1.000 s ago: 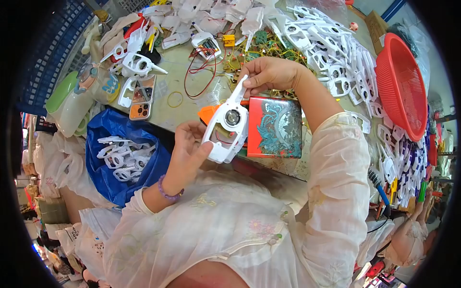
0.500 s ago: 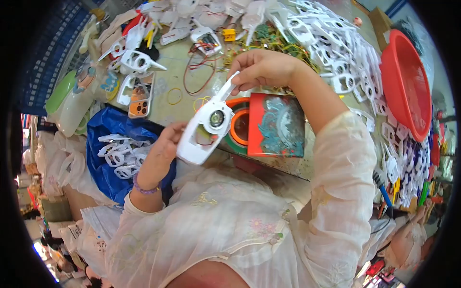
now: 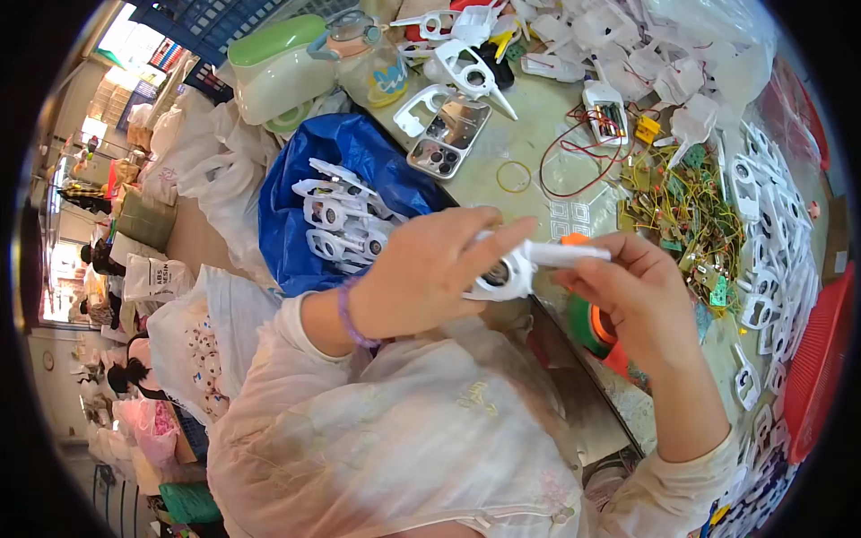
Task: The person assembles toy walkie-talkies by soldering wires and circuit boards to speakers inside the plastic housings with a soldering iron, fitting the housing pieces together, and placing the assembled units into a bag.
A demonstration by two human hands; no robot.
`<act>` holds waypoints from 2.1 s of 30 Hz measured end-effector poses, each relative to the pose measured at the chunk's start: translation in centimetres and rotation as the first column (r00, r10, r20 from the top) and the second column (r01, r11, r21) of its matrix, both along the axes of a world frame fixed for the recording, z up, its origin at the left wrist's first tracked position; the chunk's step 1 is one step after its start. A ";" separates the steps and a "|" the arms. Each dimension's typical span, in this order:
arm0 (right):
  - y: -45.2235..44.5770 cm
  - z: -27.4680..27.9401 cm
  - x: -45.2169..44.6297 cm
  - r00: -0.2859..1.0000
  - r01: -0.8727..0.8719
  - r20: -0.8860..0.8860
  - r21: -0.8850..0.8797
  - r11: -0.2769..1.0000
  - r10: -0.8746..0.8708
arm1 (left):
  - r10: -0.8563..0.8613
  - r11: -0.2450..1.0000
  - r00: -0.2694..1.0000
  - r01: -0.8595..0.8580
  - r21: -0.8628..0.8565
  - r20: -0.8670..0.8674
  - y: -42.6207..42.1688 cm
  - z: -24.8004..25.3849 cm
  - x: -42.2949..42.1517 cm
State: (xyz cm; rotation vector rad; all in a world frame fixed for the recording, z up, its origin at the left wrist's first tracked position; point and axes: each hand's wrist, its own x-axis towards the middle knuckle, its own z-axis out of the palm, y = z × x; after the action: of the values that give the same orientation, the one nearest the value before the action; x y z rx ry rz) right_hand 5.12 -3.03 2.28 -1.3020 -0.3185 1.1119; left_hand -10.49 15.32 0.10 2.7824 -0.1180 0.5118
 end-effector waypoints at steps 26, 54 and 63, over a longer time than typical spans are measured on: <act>14.3 -19.2 -11.4 0.919 0.393 -0.031 -0.014 0.919 -0.393 | 0.357 0.858 0.774 -0.051 0.511 -0.522 12.5 -11.7 -7.4; 11.2 -18.9 -11.1 0.235 -0.073 0.972 -0.003 0.997 0.020 | 0.549 0.642 0.819 -0.540 0.543 0.165 26.5 -7.7 -0.4; 2.7 -14.1 -10.3 0.344 -0.111 0.939 0.025 0.993 0.014 | -0.035 0.992 0.999 0.038 0.118 -0.026 14.5 1.9 4.3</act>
State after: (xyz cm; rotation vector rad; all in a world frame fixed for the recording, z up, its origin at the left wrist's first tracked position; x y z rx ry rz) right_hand -5.15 -0.32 -11.80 -1.7643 -1.2965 0.2271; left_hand -6.23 29.82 1.98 2.8949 -0.1993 0.4770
